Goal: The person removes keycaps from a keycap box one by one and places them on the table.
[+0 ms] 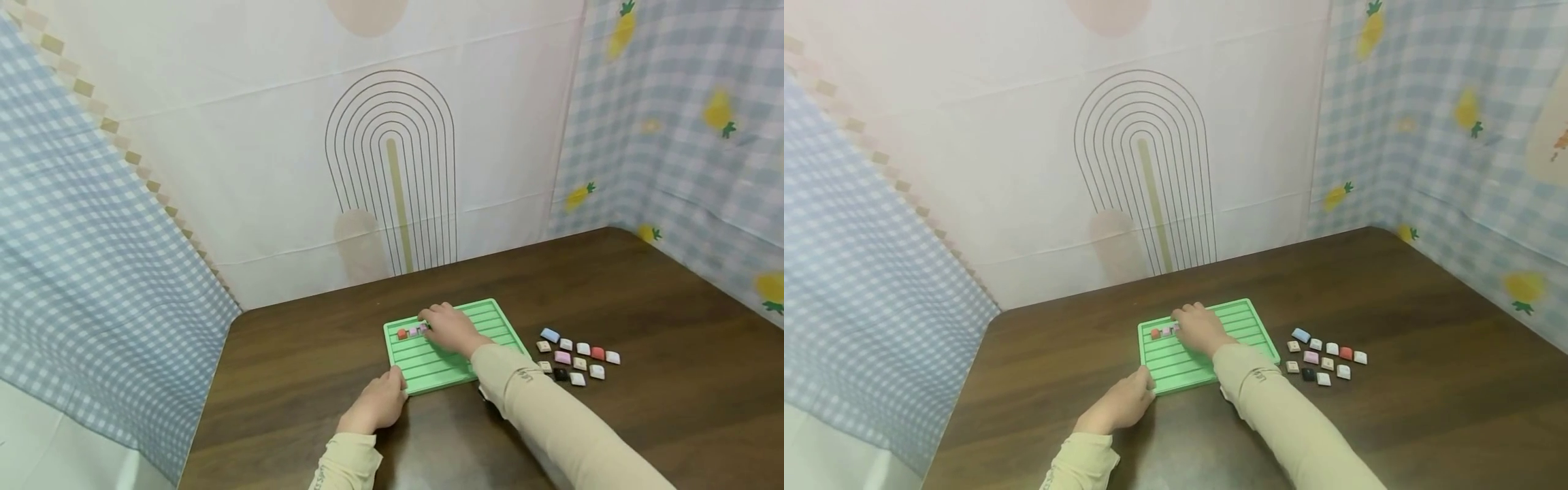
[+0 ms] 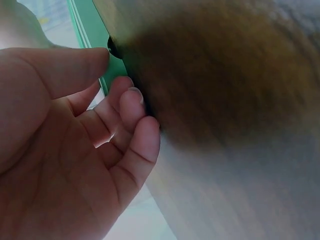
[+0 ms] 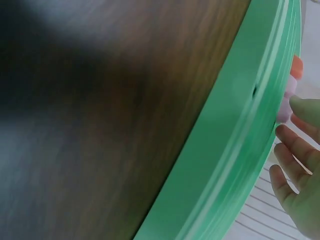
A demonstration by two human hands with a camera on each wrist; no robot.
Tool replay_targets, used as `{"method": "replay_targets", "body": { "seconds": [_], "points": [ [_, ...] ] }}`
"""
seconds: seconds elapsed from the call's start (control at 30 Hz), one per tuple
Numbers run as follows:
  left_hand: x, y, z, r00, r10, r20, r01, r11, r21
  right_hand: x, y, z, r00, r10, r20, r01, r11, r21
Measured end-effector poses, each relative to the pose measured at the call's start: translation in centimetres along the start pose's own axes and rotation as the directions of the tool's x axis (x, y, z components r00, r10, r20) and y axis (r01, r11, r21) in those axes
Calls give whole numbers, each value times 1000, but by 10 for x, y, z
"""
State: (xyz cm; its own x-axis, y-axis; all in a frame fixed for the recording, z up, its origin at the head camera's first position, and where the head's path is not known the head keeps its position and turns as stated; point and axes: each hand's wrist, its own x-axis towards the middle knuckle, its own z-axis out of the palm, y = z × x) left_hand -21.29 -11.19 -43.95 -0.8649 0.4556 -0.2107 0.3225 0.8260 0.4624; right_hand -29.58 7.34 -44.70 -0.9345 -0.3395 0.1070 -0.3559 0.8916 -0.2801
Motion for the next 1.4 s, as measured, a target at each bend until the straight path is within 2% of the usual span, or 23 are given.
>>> {"method": "replay_targets", "body": {
  "seconds": [0.37, 0.57, 0.7, 0.9, 1.03, 1.17, 1.4],
  "points": [
    [0, 1, 0, 1000, 5, -11, -4, 1000, 8, 9, -7, 9, 998, 23, -56, -26, 998, -58],
    [2, 0, 3, 1000, 18, -13, -18, 1000, 16, 3, -8, 10, 996, 45, -81, -51, 996, -73],
    [1, 0, 3, 999, 38, -17, -37, 999, 16, -1, -9, 6, 994, 28, -104, -36, 996, -80],
    [-3, -1, -1, 999, 49, -18, -49, 999, -1, -12, -6, -13, 992, 13, -124, -18, 999, -37],
    [-5, 0, -1, 998, 53, -21, -53, 998, -16, -28, 2, -31, 990, 1, -138, -5, 1000, -30],
    [-5, 0, 0, 998, 61, -17, -62, 998, -21, -53, 21, -51, 990, 11, -142, -17, 999, -38],
    [-5, -1, 0, 998, 59, 0, -58, 998, -34, -116, 68, -85, 983, 69, -169, -78, 996, -45]
  ]
}}
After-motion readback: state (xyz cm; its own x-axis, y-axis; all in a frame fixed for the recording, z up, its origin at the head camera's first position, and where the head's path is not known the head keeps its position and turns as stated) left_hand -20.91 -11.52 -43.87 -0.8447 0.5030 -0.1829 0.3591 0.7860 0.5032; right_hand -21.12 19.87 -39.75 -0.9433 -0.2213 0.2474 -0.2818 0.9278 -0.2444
